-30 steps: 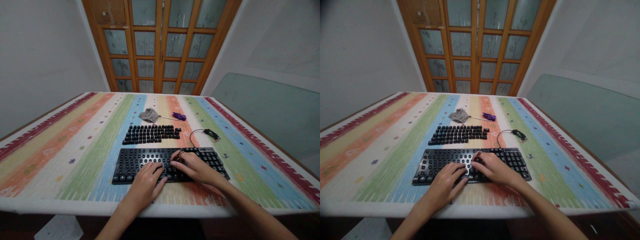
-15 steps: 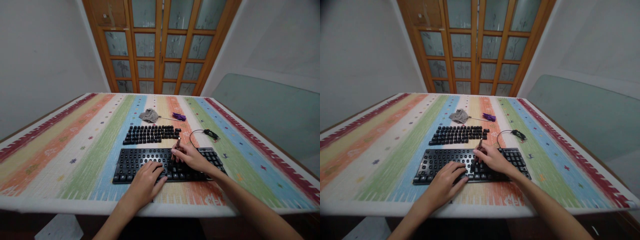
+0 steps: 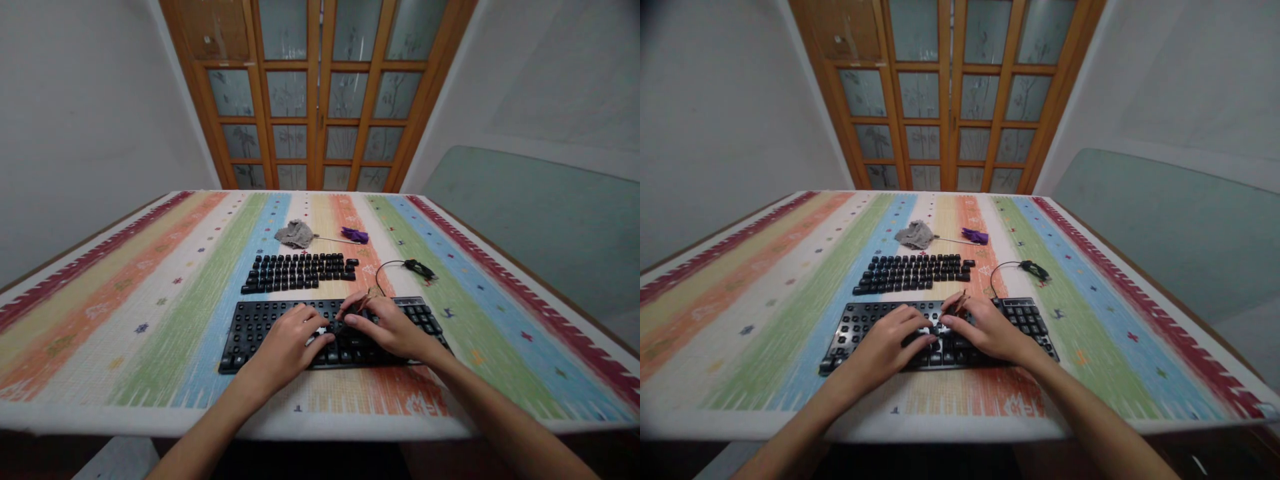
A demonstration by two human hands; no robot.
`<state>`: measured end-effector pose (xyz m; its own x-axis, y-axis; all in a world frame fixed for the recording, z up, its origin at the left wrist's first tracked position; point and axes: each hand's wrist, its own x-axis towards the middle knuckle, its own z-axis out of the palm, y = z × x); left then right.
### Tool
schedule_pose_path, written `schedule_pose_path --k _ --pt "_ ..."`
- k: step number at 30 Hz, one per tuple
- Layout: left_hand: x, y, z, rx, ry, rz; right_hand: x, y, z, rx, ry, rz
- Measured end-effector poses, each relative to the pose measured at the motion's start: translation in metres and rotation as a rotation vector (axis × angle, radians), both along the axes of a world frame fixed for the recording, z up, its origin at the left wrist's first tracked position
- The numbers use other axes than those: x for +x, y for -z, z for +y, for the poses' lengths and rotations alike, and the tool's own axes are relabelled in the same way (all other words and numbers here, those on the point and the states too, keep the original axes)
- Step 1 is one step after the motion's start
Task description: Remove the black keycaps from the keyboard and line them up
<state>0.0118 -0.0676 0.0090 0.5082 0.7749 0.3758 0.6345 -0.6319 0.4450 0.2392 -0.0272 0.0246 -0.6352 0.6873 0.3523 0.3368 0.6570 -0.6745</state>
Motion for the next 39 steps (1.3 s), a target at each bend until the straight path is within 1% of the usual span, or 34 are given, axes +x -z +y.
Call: schedule_pose_path --k 5,10,17,20,22,24,26,29,32,35,39 --pt "-0.003 -0.005 0.007 0.036 0.039 0.107 0.002 0.005 -0.001 0.069 0.029 -0.039" --pt "-0.002 -0.014 0.015 0.071 0.077 0.226 0.004 0.007 -0.001 0.091 0.021 -0.012" --pt "0.007 -0.021 0.023 0.051 0.162 0.332 0.006 0.011 -0.002 0.147 0.026 0.019" --pt "0.008 -0.023 0.027 0.032 0.194 0.319 0.006 0.011 -0.003 0.161 0.030 0.025" --pt "0.007 -0.025 0.031 0.007 0.222 0.266 0.006 0.010 -0.004 0.158 0.044 0.027" --pt "0.004 -0.028 0.035 -0.028 0.261 0.184 0.007 0.009 -0.005 0.148 0.082 0.050" --pt "0.000 -0.031 0.039 -0.062 0.289 0.092 0.008 0.008 -0.004 0.143 0.153 0.104" --pt "-0.007 -0.034 0.047 -0.035 0.263 -0.033 0.009 0.008 -0.003 0.153 0.236 0.182" --pt "-0.012 -0.033 0.060 0.087 0.190 -0.068 0.009 0.009 -0.002 0.172 0.252 0.202" --pt "-0.014 -0.028 0.078 0.190 0.147 0.020 0.008 0.010 -0.002 0.192 0.250 0.197" --pt "-0.011 -0.014 0.101 0.226 0.120 0.157 0.007 0.012 -0.003 0.181 0.228 0.172"
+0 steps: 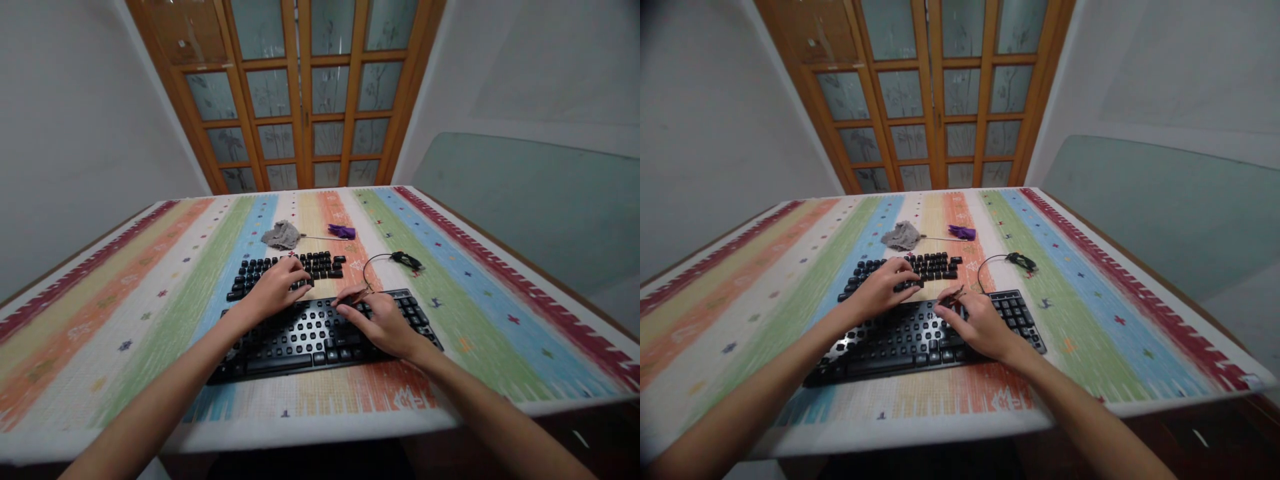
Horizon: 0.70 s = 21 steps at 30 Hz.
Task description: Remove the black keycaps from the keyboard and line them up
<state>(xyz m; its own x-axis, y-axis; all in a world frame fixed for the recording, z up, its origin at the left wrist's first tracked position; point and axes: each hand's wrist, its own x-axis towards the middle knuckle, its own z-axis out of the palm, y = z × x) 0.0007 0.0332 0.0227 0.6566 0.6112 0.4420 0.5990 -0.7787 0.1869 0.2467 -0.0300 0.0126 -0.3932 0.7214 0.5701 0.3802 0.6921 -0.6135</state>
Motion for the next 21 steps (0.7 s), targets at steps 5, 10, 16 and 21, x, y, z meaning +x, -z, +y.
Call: schedule_pose_path --k 5,10,16,21 --pt "0.007 0.015 0.017 0.039 -0.026 0.150 0.002 0.002 -0.001 0.013 -0.009 -0.005" --pt "0.009 0.022 0.023 0.051 -0.038 0.211 0.003 0.002 -0.001 0.022 -0.015 -0.013" --pt "0.008 0.025 0.024 0.039 -0.047 0.232 0.003 0.001 -0.001 0.008 -0.030 -0.030" --pt "0.008 0.026 0.024 0.014 -0.051 0.222 0.003 0.001 -0.001 -0.002 -0.039 -0.045"
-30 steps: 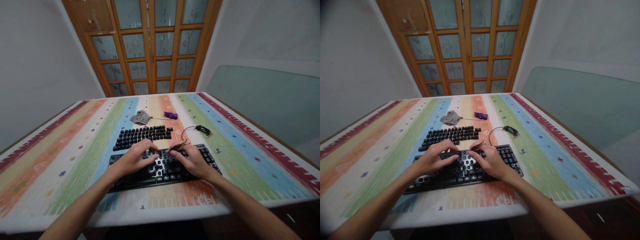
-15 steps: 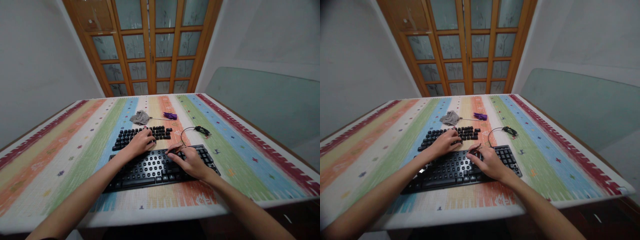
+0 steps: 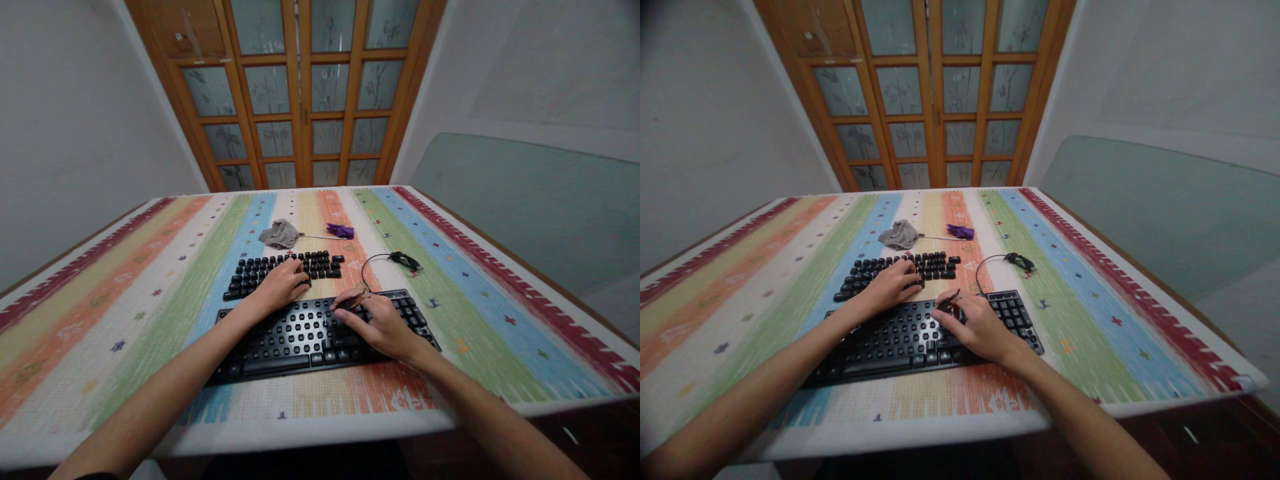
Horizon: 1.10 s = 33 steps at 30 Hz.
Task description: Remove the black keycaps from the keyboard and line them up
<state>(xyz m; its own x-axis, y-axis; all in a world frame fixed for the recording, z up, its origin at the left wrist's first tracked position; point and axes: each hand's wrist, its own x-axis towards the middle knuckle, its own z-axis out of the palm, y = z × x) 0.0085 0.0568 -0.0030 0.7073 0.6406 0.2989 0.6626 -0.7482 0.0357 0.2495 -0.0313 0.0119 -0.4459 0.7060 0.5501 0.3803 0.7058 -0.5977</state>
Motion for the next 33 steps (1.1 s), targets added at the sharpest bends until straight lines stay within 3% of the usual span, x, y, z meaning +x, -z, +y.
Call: schedule_pose_path --k 8,14,20,26,33 --pt "-0.003 0.002 0.000 0.033 0.009 -0.021 0.002 0.001 0.001 -0.042 -0.012 -0.061" --pt "-0.004 -0.006 -0.007 0.026 -0.012 -0.026 0.006 -0.003 0.002 -0.094 -0.032 -0.118" --pt "-0.006 -0.018 -0.042 -0.086 0.017 -0.087 0.010 -0.006 -0.001 -0.115 -0.132 -0.185" --pt "-0.010 -0.015 -0.089 -0.232 0.105 -0.157 0.013 0.004 -0.010 -0.188 -0.116 -0.141" --pt "-0.012 -0.003 -0.101 -0.247 0.087 -0.194 0.003 0.012 -0.022 -0.189 -0.016 -0.057"
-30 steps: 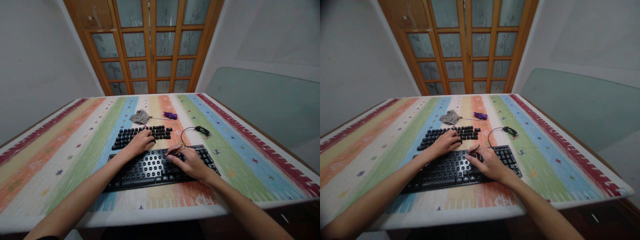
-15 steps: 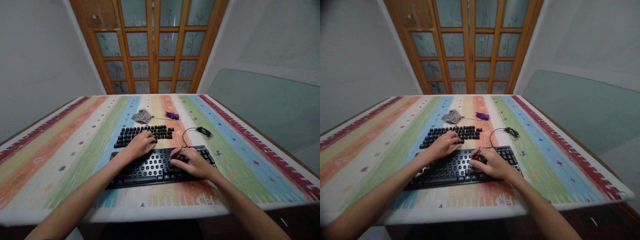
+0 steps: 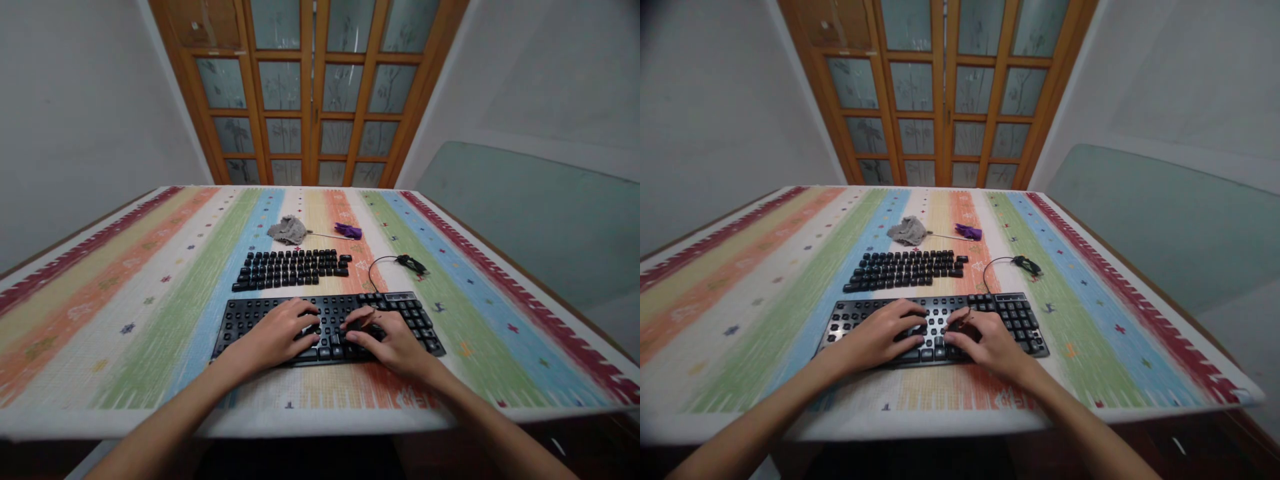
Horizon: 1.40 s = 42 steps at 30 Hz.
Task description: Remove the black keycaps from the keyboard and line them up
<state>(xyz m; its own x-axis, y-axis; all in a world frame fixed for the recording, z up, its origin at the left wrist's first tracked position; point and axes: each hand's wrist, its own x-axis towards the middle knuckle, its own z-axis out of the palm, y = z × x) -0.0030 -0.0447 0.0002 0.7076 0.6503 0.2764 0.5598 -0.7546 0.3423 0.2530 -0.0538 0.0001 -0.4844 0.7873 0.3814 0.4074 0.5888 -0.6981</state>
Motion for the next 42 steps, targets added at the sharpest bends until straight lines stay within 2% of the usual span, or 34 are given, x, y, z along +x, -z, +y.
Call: schedule_pose_path --k 8,11,15,21,27,30,33,42 --pt "0.001 0.000 0.001 0.007 0.006 0.026 -0.013 -0.003 -0.004 0.150 -0.082 -0.167" --pt "0.001 -0.001 0.000 0.012 0.009 0.035 -0.015 -0.008 0.000 0.150 -0.076 -0.283" --pt "0.001 0.000 0.000 0.014 0.005 0.038 -0.017 -0.016 0.009 0.045 -0.060 -0.307" --pt "0.001 0.000 0.001 0.000 0.002 0.044 -0.021 -0.020 0.022 -0.086 -0.102 -0.216" --pt "0.002 -0.003 0.001 0.017 0.006 0.064 -0.017 -0.014 0.035 -0.298 -0.065 -0.007" --pt "0.003 -0.006 0.001 0.024 0.016 0.069 -0.010 -0.015 0.040 -0.344 -0.067 0.050" --pt "0.007 -0.010 0.002 0.014 0.003 0.031 -0.004 -0.018 0.040 -0.305 -0.095 0.081" --pt "0.023 -0.018 0.010 0.024 0.009 -0.088 0.002 -0.018 0.034 -0.025 -0.080 0.018"
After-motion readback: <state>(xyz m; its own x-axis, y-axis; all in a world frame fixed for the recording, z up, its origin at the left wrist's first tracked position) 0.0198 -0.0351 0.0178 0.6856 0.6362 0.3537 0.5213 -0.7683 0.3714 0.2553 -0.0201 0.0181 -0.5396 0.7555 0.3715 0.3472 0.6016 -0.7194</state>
